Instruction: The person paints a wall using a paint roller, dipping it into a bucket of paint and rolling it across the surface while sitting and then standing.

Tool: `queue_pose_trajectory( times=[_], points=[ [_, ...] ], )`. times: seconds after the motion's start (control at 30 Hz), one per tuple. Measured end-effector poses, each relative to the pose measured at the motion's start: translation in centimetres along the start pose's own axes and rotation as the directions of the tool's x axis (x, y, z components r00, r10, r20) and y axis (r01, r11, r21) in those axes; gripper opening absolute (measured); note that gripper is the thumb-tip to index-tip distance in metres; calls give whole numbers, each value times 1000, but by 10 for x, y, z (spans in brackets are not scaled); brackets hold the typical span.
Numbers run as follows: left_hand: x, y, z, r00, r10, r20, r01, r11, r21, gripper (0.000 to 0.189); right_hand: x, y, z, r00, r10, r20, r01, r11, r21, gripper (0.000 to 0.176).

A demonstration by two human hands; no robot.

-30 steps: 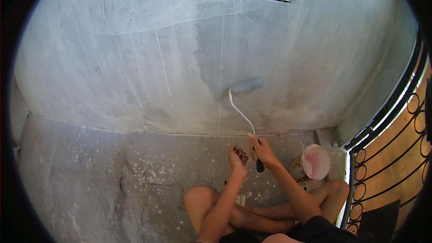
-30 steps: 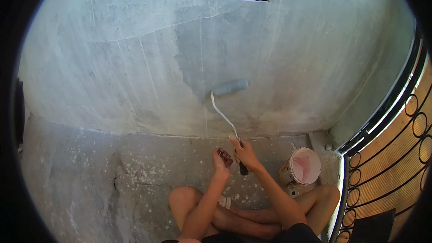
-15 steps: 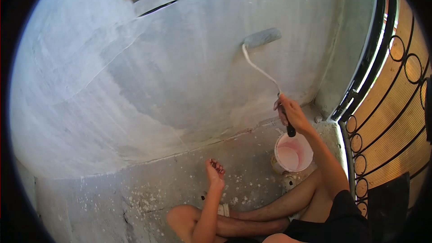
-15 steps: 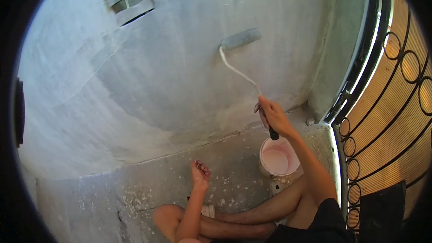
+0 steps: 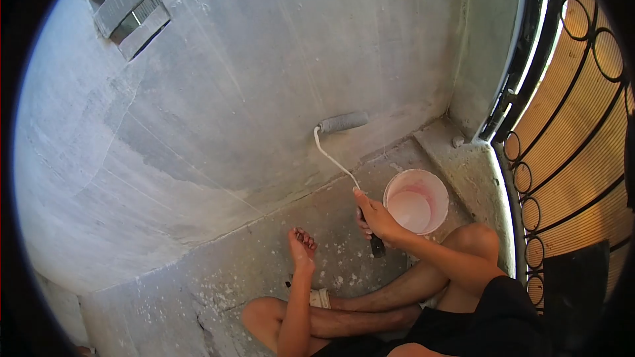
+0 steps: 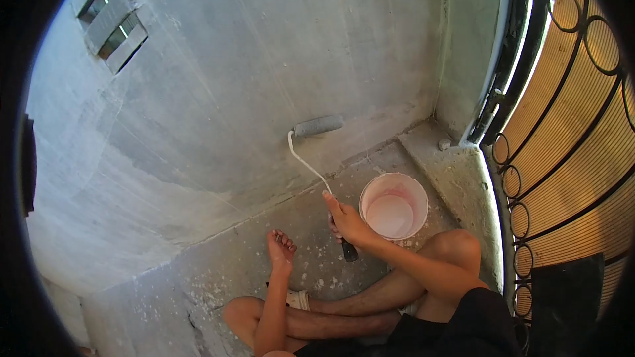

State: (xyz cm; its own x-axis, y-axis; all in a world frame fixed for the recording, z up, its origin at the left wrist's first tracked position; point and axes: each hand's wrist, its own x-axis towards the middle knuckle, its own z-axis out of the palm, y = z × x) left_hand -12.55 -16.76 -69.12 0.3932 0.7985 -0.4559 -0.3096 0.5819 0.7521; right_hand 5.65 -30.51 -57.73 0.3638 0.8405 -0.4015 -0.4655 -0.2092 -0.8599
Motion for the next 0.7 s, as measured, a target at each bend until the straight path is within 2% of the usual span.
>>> queue_pose_trajectory(
  times=[0.07, 0.13, 0.57, 0.7],
  points=[
    [0, 0, 2, 1000, -3, -11, 3, 1000, -3, 25, 1, 0, -3, 999, 48, 2, -48, 999, 7, 54],
    [-3, 1, 2, 1000, -5, -24, 5, 1000, -5, 25, 4, 1, -10, 1000, 17, 25, -15, 997, -75, 55],
    [-4, -4, 3, 1000, -9, 0, 9, 1000, 11, 25, -9, -5, -10, 990, 122, 72, -118, 991, -56, 57],
    [-6, -1, 4, 1000, -15, 17, 14, 1000, 14, 25, -9, -5, -5, 995, 96, 22, -94, 994, -59, 57]
  ],
)
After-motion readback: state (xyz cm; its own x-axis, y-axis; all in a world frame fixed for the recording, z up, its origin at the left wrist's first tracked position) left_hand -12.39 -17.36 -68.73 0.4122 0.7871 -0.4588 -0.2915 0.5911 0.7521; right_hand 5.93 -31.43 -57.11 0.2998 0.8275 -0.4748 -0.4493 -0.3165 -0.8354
